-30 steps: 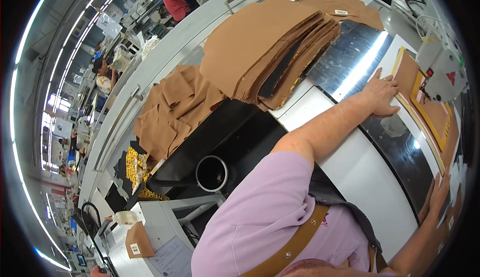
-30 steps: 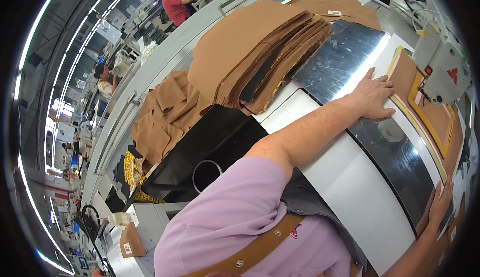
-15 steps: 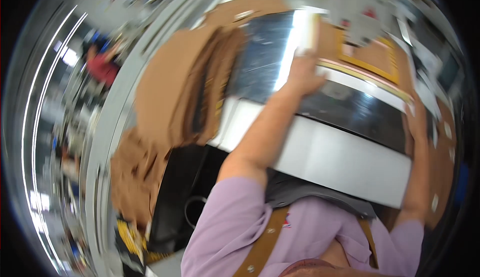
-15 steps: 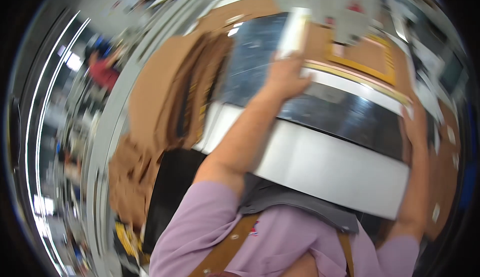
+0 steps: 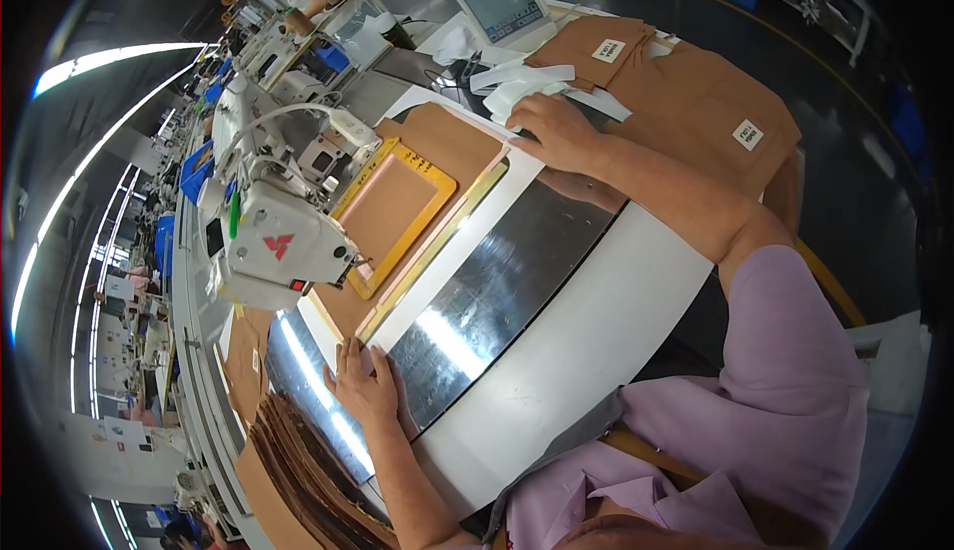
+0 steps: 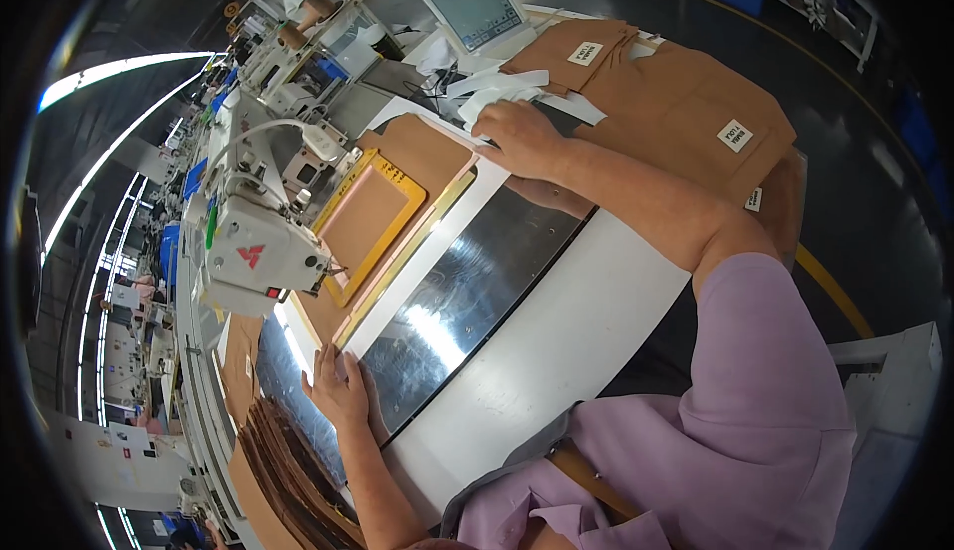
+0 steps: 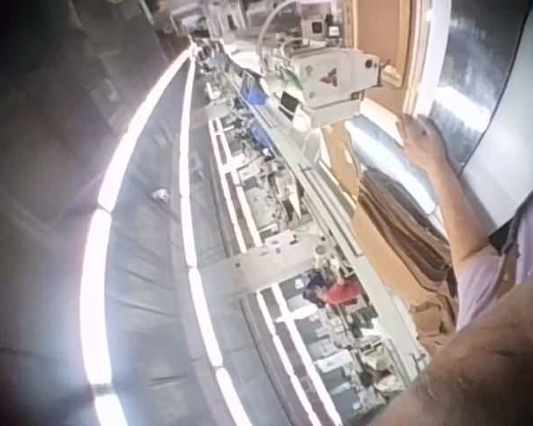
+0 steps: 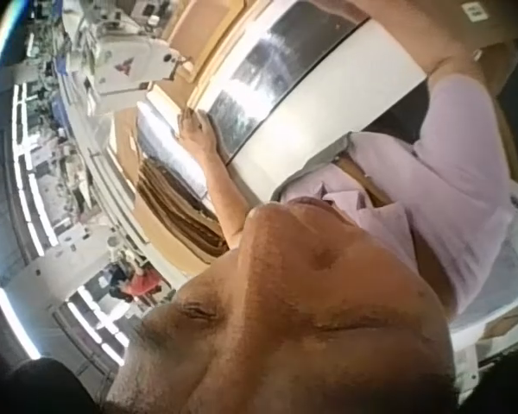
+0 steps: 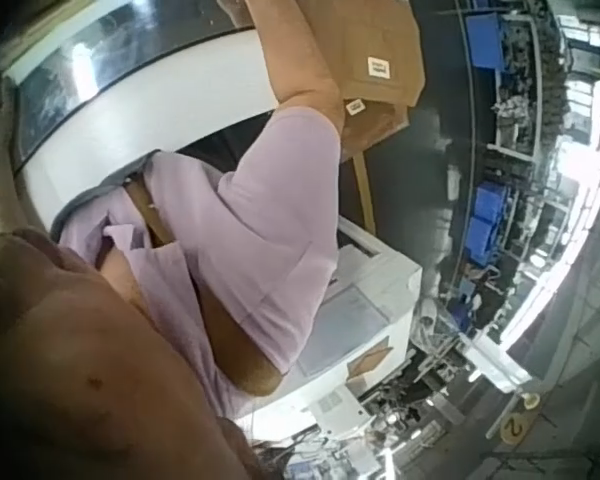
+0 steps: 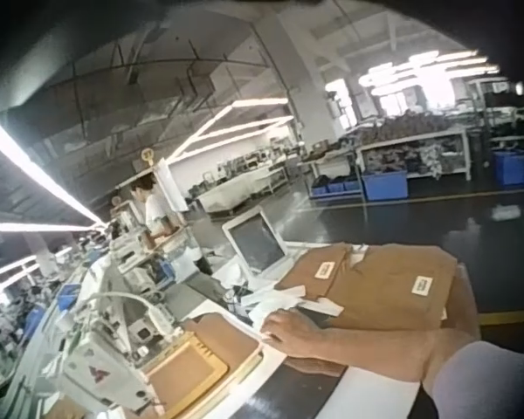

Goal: The recorder is using an industrial sewing machine to sew labels onto leather pieces.

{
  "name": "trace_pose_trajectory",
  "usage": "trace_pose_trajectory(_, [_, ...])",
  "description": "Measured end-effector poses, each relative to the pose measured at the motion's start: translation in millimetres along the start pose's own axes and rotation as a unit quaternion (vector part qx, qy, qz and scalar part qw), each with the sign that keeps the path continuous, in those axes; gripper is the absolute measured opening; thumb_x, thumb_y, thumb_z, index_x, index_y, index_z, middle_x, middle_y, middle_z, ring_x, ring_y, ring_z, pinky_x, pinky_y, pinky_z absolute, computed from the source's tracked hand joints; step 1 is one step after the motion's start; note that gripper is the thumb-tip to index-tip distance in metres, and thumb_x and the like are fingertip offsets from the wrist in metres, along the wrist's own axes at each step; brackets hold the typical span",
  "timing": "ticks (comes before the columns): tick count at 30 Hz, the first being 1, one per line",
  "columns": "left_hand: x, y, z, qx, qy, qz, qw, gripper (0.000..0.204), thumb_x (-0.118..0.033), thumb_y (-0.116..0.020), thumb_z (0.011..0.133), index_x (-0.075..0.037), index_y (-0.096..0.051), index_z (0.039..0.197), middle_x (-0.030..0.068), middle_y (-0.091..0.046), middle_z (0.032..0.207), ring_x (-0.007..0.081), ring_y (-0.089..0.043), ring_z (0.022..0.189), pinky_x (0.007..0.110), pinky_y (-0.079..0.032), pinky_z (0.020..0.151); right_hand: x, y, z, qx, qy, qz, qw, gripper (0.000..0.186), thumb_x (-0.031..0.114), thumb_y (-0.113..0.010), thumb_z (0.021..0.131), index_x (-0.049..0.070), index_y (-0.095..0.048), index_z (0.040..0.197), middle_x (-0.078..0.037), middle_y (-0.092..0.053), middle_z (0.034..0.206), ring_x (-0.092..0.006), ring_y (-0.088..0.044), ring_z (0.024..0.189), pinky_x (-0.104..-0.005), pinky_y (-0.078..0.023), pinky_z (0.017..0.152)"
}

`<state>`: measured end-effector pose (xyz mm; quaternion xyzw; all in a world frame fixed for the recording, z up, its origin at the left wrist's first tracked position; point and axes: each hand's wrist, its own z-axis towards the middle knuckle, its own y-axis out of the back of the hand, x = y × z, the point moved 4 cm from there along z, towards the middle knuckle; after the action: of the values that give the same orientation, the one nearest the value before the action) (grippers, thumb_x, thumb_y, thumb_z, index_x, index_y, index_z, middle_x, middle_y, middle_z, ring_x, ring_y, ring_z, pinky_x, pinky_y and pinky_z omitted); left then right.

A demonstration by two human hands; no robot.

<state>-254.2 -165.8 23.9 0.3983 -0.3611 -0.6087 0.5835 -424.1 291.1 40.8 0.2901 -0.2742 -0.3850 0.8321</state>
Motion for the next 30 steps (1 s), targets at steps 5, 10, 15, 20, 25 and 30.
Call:
trace_pose_trajectory(5, [-0.3, 2.3, 4.2, -0.004, 0.01, -0.008, 1.0, 0.045, -0.034, -0.058, 0.099, -0.003, -0.069, 0.13, 0.0151, -0.067, 0.137, 0.0313, -0.057, 0.134, 0.054, -0.022, 0.121, -91.1, 20.4, 37.0, -0.011, -0.149, -0.067, 0.986, 0.029, 0.026, -0.073, 0.09, 0.002, -0.072, 0.107, -0.014, -0.069, 0.109, -0.0346, -0.068, 0.105, -0.0469, -0.057, 0.086])
trace_pose_trajectory(10, [1.1, 0.1, 7.4, 0.008, 0.019, -0.02, 1.0, 0.047, -0.034, -0.057, 0.099, -0.002, -0.067, 0.132, 0.0162, -0.066, 0.138, 0.031, -0.057, 0.134, 0.053, -0.024, 0.121, -175.0, 45.4, 31.6, 0.175, -0.298, -0.218, 0.913, 0.041, 0.034, -0.076, 0.087, 0.006, -0.071, 0.115, -0.015, -0.067, 0.119, -0.0345, -0.064, 0.115, -0.0439, -0.053, 0.097])
trace_pose_trajectory(15, [3.7, 6.4, 6.2, 0.017, 0.035, -0.01, 0.999, 0.049, -0.034, -0.058, 0.098, -0.002, -0.065, 0.134, 0.0166, -0.065, 0.139, 0.0304, -0.057, 0.133, 0.052, -0.026, 0.121, -146.2, 67.6, 18.7, 0.223, -0.239, -0.144, 0.934, 0.048, 0.035, -0.079, 0.082, 0.002, -0.069, 0.115, -0.018, -0.065, 0.122, -0.0342, -0.061, 0.12, -0.0413, -0.051, 0.101])
trace_pose_trajectory(20, [0.6, 0.0, 7.5, 0.009, 0.024, -0.031, 0.999, 0.045, -0.031, -0.062, 0.096, -0.003, -0.066, 0.132, 0.0163, -0.065, 0.137, 0.03, -0.058, 0.131, 0.052, -0.025, 0.121, -148.2, 71.2, -0.7, 0.171, -0.114, -0.227, 0.952, 0.037, 0.029, -0.079, 0.083, 0.001, -0.072, 0.105, -0.019, -0.069, 0.111, -0.0328, -0.066, 0.106, -0.04, -0.053, 0.091])
trace_pose_trajectory(25, [3.1, -0.4, 4.7, -0.006, 0.016, -0.025, 1.0, 0.044, -0.03, -0.063, 0.095, -0.004, -0.066, 0.131, 0.0153, -0.065, 0.138, 0.0288, -0.059, 0.13, 0.053, -0.028, 0.12, -171.1, 81.9, 0.5, 0.164, -0.191, -0.055, 0.966, 0.023, 0.018, -0.074, 0.09, -0.002, -0.07, 0.081, -0.015, -0.069, 0.072, -0.0295, -0.065, 0.068, -0.0391, -0.05, 0.069])
trace_pose_trajectory(30, [5.2, -1.0, 3.1, -0.011, 0.02, -0.028, 0.999, 0.044, -0.03, -0.063, 0.095, -0.004, -0.067, 0.131, 0.0152, -0.065, 0.138, 0.0288, -0.06, 0.129, 0.053, -0.029, 0.119, -183.4, 74.1, -8.3, 0.113, -0.25, 0.014, 0.961, 0.025, 0.019, -0.076, 0.089, -0.003, -0.067, 0.079, -0.013, -0.069, 0.079, -0.0306, -0.062, 0.071, -0.0401, -0.049, 0.07])
